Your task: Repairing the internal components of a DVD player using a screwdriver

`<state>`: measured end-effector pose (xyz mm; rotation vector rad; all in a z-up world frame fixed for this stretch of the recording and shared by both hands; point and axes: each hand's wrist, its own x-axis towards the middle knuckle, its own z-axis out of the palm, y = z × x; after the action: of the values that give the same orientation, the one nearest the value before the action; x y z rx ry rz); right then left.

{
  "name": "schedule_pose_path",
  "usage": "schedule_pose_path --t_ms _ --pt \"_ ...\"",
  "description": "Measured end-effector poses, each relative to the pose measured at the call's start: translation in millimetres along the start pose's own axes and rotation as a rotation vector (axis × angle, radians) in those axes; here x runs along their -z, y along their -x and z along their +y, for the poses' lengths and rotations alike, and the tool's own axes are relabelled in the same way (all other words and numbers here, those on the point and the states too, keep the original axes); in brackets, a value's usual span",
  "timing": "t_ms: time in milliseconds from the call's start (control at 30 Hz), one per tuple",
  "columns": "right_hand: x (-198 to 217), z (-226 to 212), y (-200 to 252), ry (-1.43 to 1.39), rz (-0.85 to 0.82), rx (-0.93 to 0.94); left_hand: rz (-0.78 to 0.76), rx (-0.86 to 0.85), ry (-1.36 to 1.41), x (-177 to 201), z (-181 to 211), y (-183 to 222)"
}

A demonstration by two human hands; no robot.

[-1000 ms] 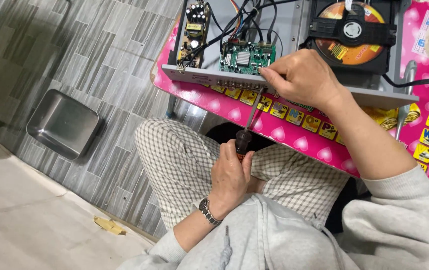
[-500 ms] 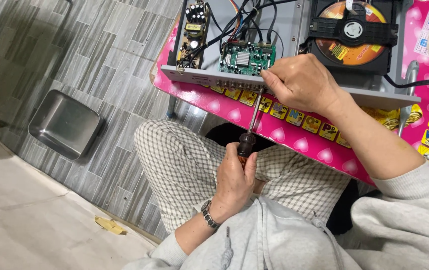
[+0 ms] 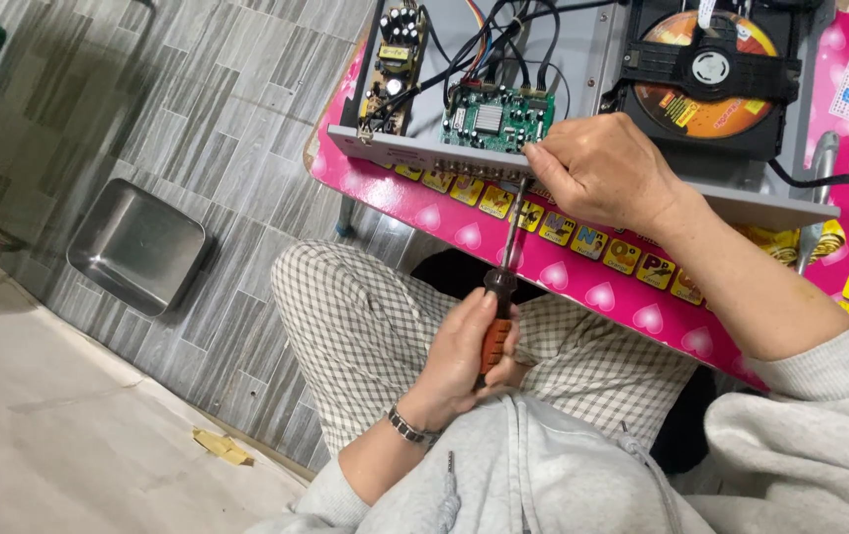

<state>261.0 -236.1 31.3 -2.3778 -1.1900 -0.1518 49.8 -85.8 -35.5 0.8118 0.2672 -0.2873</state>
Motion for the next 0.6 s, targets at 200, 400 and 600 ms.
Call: schedule_pose_path --t_ms 200,400,600 --pt "2 3 -1 0.003 -0.023 0.004 0.019 0.129 0.217 3 -2 -3" --pt "2 2 0 0.009 -0.033 0.014 0.266 -0.085 -0.081 20 -19 -15" --pt "-1 2 1 0.015 -0.024 0.019 0.016 0.249 0.33 24 0 -11"
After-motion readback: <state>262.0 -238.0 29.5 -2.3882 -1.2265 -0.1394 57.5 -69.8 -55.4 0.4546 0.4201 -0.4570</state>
